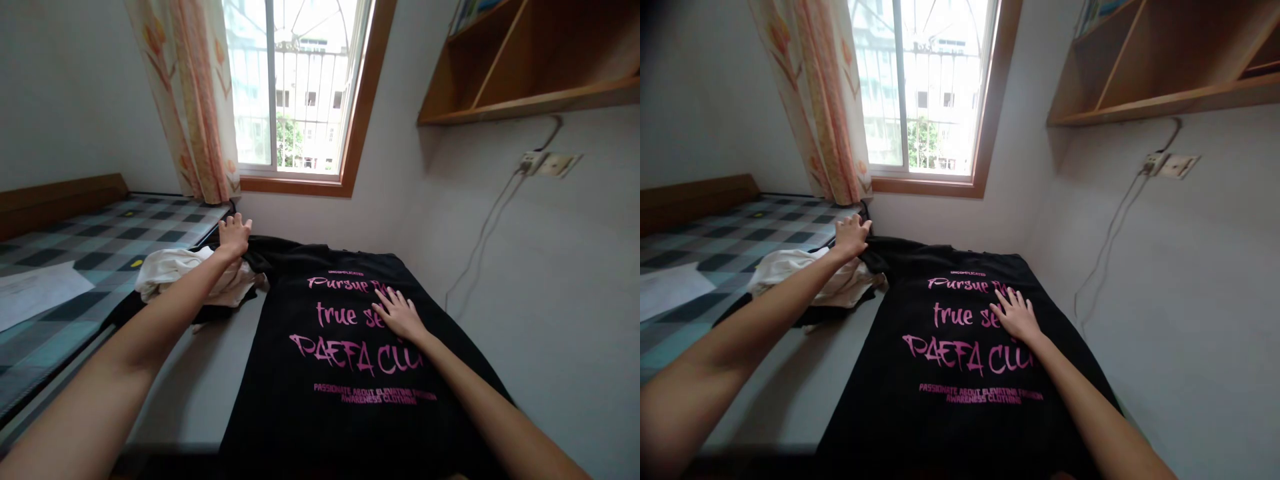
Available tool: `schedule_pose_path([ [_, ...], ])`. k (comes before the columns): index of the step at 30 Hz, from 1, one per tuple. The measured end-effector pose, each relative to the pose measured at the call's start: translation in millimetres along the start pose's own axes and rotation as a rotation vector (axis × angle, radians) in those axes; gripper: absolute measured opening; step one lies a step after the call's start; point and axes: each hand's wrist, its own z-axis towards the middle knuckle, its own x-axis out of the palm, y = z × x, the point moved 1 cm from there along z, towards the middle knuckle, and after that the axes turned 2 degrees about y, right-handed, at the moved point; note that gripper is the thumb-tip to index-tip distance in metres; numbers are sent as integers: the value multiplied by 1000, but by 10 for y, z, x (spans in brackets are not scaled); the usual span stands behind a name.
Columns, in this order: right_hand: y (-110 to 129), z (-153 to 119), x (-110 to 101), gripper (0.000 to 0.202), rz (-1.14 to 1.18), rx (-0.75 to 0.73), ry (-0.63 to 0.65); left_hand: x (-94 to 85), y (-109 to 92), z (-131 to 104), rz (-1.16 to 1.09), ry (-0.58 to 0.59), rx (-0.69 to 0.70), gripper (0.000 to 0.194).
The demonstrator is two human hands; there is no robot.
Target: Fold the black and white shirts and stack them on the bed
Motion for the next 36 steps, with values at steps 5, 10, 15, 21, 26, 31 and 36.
schedule_pose_path([
  [5, -16, -23, 21, 71, 12, -8, -14, 372, -627, -444, -43, 115, 318, 33],
  [10, -34, -114, 40, 74, 21, 9, -18, 758, -985, -906, -156, 425, 305, 54],
  [15, -33, -79, 57, 74, 12, 11, -9, 934, -952, -1089, -170, 370, 262, 71],
  [21, -80, 171, 39, 72, 13, -6, -16, 1071, -982, -938, -201, 355, 228, 71],
  [26, -134, 449, -15, 73, 19, 5, 3, 1180, -1037, -715, -229, 353, 218, 71],
  [31, -147, 703, -55, 72, 38, 18, 9, 1254, -1073, -531, -231, 310, 213, 65],
  [36, -182, 747, -24, 70, 46, 15, -32, 1208, -1100, -564, -209, 151, 295, 55],
])
